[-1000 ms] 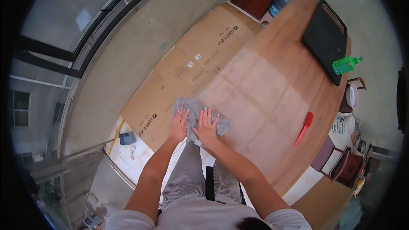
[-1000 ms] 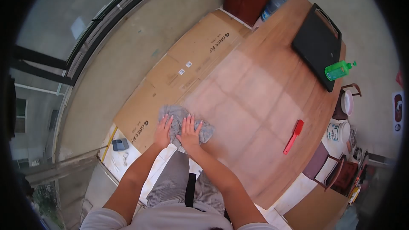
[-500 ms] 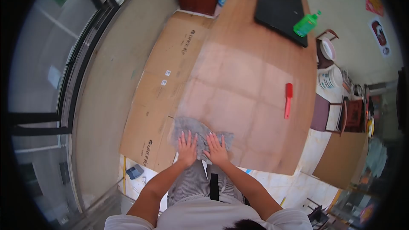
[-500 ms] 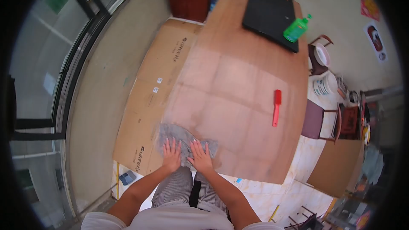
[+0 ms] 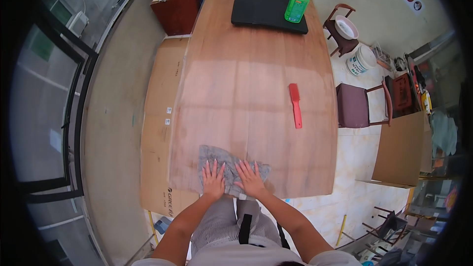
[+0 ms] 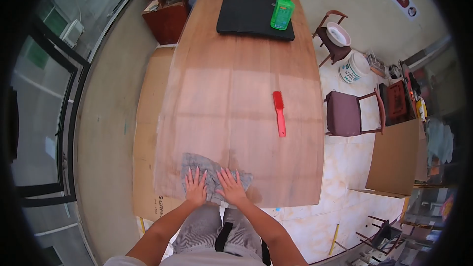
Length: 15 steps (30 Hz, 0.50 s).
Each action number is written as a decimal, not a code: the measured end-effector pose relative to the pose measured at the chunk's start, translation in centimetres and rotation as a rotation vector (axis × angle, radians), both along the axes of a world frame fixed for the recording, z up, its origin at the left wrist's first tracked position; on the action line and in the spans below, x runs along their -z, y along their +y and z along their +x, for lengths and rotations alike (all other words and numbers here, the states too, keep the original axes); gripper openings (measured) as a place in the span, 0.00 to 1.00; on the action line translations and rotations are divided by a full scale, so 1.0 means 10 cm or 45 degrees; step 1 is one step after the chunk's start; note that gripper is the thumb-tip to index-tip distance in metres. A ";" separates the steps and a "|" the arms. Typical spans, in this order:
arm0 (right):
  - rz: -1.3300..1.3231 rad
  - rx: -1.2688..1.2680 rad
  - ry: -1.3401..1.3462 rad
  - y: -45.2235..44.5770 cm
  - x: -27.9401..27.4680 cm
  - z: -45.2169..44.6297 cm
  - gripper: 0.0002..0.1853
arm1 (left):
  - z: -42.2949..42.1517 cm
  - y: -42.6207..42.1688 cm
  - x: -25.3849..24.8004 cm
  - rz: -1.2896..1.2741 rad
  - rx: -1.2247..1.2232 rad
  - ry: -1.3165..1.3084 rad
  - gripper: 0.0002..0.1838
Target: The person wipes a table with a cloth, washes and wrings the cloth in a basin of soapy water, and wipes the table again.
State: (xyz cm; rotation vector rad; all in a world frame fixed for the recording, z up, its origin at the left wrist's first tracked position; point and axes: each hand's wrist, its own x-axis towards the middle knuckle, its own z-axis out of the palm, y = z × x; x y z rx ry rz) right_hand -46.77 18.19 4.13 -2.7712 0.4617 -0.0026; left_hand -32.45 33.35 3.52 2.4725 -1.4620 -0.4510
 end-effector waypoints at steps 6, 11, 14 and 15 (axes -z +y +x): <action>-0.061 0.160 -0.139 -1.03 0.17 1.07 0.44 | 1.15 -1.25 0.03 -0.127 0.054 -0.107 0.36; -0.143 0.314 -0.178 -2.14 0.30 2.19 0.45 | 2.31 -2.51 0.22 -0.156 0.089 -0.175 0.36; -0.193 0.402 -0.027 -2.83 0.37 2.96 0.43 | 2.97 -3.25 0.32 -0.159 0.057 -0.222 0.36; -0.211 0.425 0.010 -3.02 0.37 3.18 0.43 | 3.19 -3.46 0.39 -0.172 0.062 -0.249 0.36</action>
